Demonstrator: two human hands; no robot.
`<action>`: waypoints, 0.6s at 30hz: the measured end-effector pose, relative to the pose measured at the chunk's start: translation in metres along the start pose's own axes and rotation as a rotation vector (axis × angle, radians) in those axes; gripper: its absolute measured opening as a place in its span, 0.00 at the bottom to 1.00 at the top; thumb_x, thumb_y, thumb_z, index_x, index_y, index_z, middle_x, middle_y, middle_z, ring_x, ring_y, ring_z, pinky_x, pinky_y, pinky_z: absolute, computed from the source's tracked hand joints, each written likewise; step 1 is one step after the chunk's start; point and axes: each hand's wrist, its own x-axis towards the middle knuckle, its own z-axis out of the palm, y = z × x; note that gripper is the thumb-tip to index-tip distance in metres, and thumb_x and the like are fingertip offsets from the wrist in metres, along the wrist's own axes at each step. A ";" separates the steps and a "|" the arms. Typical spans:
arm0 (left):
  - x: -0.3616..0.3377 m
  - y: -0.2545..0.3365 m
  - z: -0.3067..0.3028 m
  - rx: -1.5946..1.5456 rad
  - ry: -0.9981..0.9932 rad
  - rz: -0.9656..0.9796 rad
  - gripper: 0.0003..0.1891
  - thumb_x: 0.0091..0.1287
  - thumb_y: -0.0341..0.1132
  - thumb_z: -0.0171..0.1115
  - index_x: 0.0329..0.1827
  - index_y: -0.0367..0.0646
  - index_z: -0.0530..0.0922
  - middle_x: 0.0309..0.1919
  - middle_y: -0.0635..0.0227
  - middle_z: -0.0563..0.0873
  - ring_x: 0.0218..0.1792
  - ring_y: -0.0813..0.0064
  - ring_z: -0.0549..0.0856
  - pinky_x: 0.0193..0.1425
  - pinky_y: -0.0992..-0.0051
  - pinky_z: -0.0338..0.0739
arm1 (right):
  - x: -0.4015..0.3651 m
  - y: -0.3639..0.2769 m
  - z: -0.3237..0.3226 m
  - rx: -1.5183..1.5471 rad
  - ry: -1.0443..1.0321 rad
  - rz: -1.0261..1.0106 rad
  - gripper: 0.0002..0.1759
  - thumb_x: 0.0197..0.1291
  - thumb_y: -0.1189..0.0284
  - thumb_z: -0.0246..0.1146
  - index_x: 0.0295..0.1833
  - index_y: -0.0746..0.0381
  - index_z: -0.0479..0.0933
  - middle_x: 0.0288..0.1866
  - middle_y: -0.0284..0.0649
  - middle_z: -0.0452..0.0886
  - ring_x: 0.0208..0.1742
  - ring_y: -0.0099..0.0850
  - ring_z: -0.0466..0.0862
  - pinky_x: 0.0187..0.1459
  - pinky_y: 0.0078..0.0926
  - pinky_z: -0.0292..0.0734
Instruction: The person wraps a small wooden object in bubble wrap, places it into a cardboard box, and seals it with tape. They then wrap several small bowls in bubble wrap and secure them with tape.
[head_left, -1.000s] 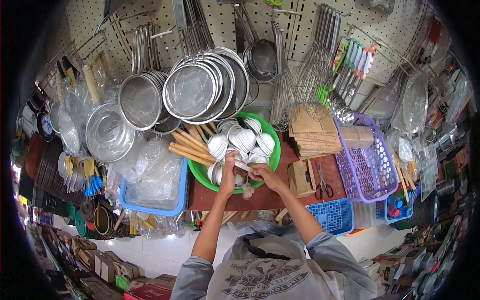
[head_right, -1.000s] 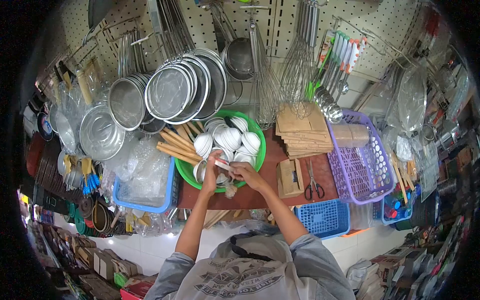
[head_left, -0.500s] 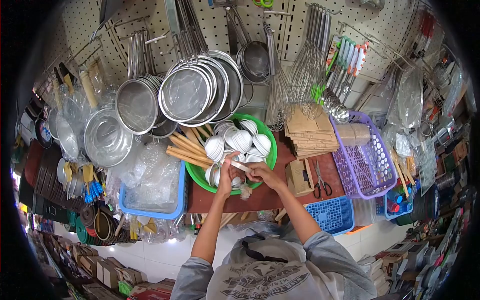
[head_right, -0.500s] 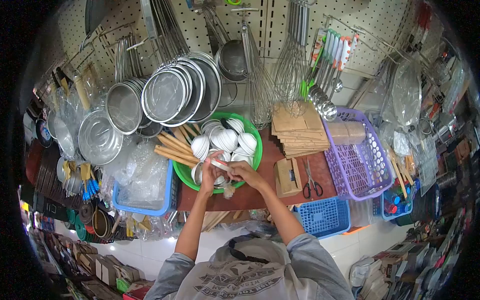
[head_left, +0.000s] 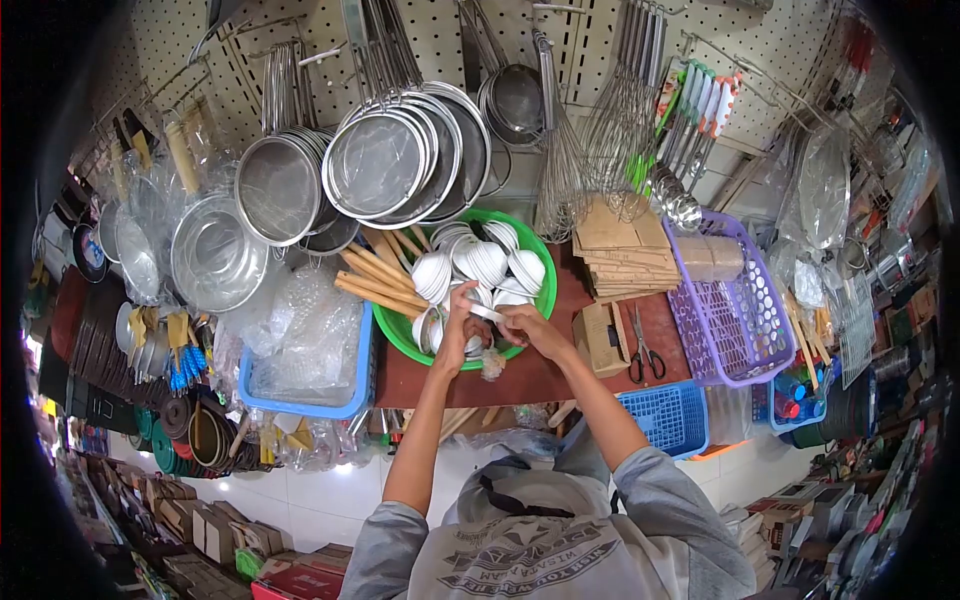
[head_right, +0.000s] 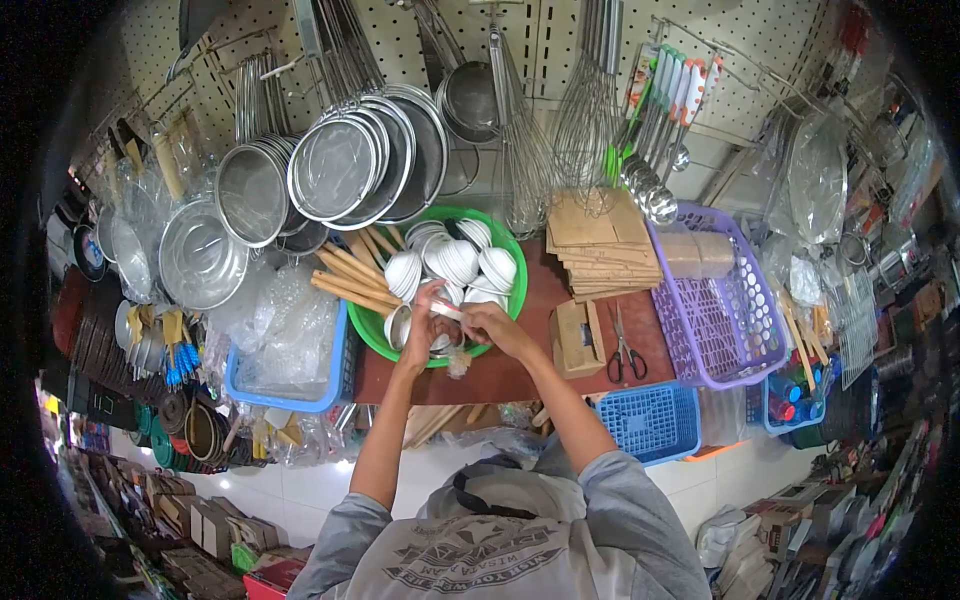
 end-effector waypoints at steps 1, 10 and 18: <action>0.002 -0.006 -0.002 0.103 0.015 0.023 0.33 0.74 0.63 0.45 0.68 0.45 0.65 0.37 0.68 0.75 0.32 0.77 0.77 0.39 0.76 0.73 | 0.001 0.007 -0.003 0.045 0.008 0.018 0.13 0.63 0.67 0.50 0.26 0.61 0.70 0.21 0.29 0.66 0.20 0.18 0.63 0.21 0.17 0.55; 0.005 -0.016 -0.016 -0.079 -0.010 -0.003 0.32 0.76 0.62 0.42 0.70 0.46 0.65 0.41 0.67 0.77 0.33 0.76 0.79 0.36 0.75 0.75 | 0.001 -0.004 0.006 0.033 -0.028 -0.048 0.14 0.64 0.67 0.52 0.26 0.61 0.70 0.21 0.26 0.64 0.19 0.16 0.61 0.21 0.17 0.53; 0.009 -0.016 -0.008 0.137 0.102 0.064 0.33 0.75 0.63 0.42 0.71 0.47 0.65 0.47 0.65 0.78 0.40 0.75 0.79 0.38 0.74 0.74 | 0.005 0.008 -0.002 0.066 -0.008 0.007 0.14 0.65 0.67 0.52 0.27 0.61 0.71 0.21 0.26 0.67 0.19 0.15 0.60 0.20 0.15 0.53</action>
